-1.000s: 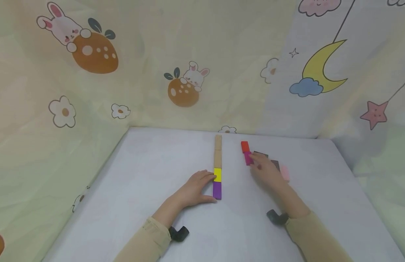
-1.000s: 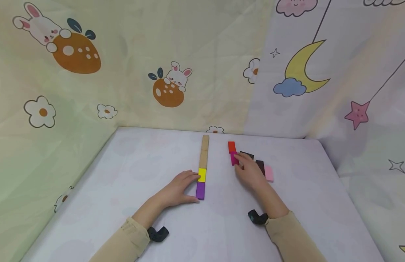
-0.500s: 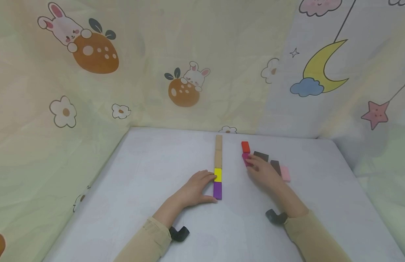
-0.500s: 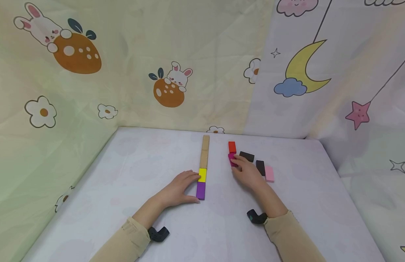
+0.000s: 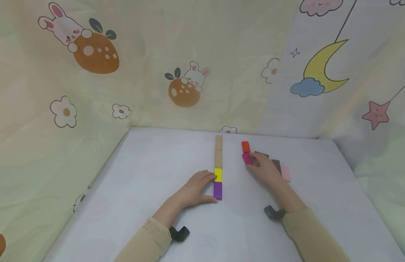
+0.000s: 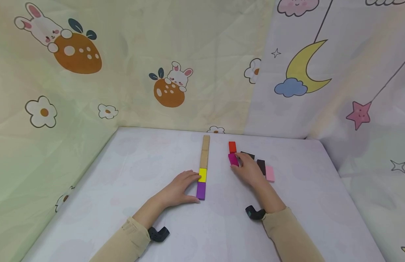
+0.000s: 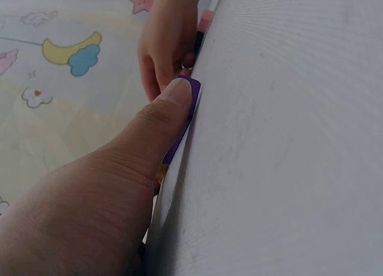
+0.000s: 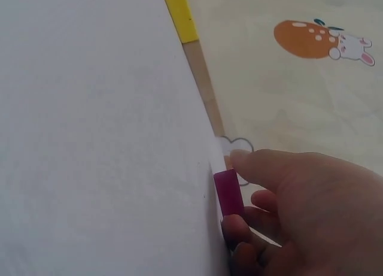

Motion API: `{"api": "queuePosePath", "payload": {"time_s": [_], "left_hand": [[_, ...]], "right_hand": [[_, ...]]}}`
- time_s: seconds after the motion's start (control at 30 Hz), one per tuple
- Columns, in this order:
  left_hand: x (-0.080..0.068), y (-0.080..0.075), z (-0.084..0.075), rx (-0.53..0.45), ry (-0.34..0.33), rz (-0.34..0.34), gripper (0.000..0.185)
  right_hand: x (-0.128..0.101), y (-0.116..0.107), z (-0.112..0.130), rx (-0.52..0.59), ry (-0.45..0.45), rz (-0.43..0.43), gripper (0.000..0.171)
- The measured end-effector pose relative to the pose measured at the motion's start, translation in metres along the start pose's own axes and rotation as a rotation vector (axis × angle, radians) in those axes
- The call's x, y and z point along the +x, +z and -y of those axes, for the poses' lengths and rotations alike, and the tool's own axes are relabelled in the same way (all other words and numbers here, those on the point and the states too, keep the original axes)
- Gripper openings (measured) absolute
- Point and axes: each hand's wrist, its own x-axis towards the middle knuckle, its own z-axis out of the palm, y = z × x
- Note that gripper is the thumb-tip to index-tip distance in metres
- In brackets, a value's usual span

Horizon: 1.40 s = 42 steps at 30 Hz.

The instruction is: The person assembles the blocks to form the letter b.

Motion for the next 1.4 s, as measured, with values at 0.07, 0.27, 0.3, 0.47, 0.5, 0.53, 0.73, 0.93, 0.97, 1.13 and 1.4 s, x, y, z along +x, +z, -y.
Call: {"api": "queuePosePath", "payload": {"time_s": [0.07,0.27,0.3,0.47,0.5,0.53,0.73,0.93,0.97,1.13,1.4], "left_hand": [[0.000,0.000,0.000,0.002,-0.004,0.002,0.087],[0.000,-0.001,-0.002,-0.011,-0.021,0.010,0.087],[0.000,-0.001,-0.002,-0.010,-0.020,0.009,0.087],[0.000,0.001,-0.001,0.001,-0.008,0.001,0.087],[0.000,0.001,-0.001,0.002,-0.006,-0.001,0.087],[0.000,0.001,-0.001,0.002,-0.006,0.000,0.087],[0.000,0.000,-0.001,0.008,-0.010,0.006,0.087],[0.000,0.001,-0.001,0.006,-0.012,0.007,0.087],[0.000,0.001,-0.001,0.005,-0.013,0.007,0.086],[0.001,0.002,0.000,0.007,-0.014,0.006,0.086],[0.001,0.002,-0.001,-0.003,-0.030,0.013,0.087]], "right_hand": [[0.002,0.001,0.000,-0.009,-0.008,-0.002,0.065],[0.006,0.005,-0.002,-0.050,-0.036,-0.005,0.061],[0.006,0.005,-0.002,-0.051,-0.034,-0.002,0.061],[0.006,0.005,-0.003,-0.071,-0.029,0.000,0.061],[0.006,0.005,-0.003,-0.075,-0.027,-0.003,0.061],[0.005,0.005,-0.002,-0.079,-0.024,-0.007,0.061],[0.005,0.005,-0.001,-0.092,-0.003,-0.024,0.057],[0.007,0.006,-0.002,-0.086,0.000,-0.033,0.052],[0.007,0.006,-0.002,-0.086,0.000,-0.036,0.052],[0.007,0.006,-0.001,-0.078,-0.021,-0.044,0.049],[0.010,0.007,0.012,-0.003,-0.017,-0.013,0.049]]}}
